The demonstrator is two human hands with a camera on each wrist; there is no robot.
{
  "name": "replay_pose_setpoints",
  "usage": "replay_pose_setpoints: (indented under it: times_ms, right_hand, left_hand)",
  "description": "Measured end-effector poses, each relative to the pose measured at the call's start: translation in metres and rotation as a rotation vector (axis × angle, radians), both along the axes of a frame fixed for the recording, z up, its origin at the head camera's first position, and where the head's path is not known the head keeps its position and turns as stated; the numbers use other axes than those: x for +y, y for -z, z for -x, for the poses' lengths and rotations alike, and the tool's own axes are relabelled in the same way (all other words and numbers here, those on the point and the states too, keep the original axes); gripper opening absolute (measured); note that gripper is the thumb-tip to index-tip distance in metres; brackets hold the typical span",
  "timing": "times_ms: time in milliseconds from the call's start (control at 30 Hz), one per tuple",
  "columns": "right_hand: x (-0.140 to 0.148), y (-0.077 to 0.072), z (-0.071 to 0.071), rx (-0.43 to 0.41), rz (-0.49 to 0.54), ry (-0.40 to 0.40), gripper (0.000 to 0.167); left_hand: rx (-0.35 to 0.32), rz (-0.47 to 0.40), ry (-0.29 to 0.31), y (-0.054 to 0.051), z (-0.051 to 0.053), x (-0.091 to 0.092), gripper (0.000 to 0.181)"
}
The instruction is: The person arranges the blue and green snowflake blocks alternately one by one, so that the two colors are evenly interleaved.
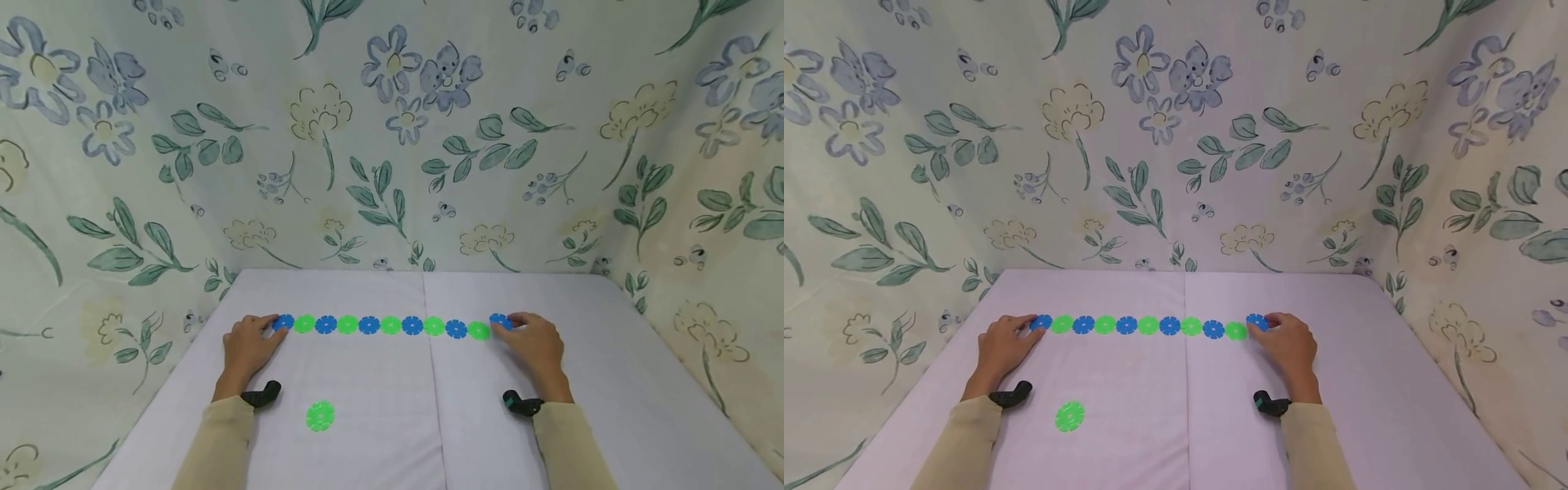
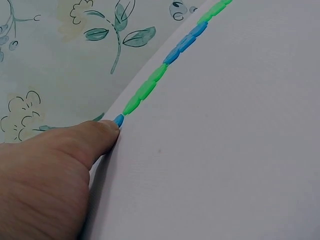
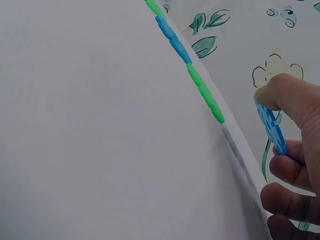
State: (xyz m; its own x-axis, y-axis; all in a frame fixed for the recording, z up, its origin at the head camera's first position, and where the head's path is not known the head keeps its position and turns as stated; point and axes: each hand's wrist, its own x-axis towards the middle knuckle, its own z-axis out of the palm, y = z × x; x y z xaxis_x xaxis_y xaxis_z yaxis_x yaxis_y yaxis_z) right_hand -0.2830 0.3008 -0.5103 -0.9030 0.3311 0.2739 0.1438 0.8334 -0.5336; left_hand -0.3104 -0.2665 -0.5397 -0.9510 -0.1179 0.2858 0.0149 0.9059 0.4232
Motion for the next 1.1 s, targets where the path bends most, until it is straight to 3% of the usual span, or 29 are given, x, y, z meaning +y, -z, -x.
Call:
replay_pose_setpoints:
  times_ms: [567,1100]
  right_hand:
    - [0.0009,0.0028,0.0011,-0.036,-0.039,-0.026,0.051]
    - [0.0027,0.0042,0.0022,-0.079,-0.068,-0.052,0.052]
  left_hand:
    - [-0.012,-0.008,-0.01,0.0012,0.0002,-0.0002,0.052]
    - [-0.003,-0.004,-0.005,0.0003,-0.0003,0.0007,0.052]
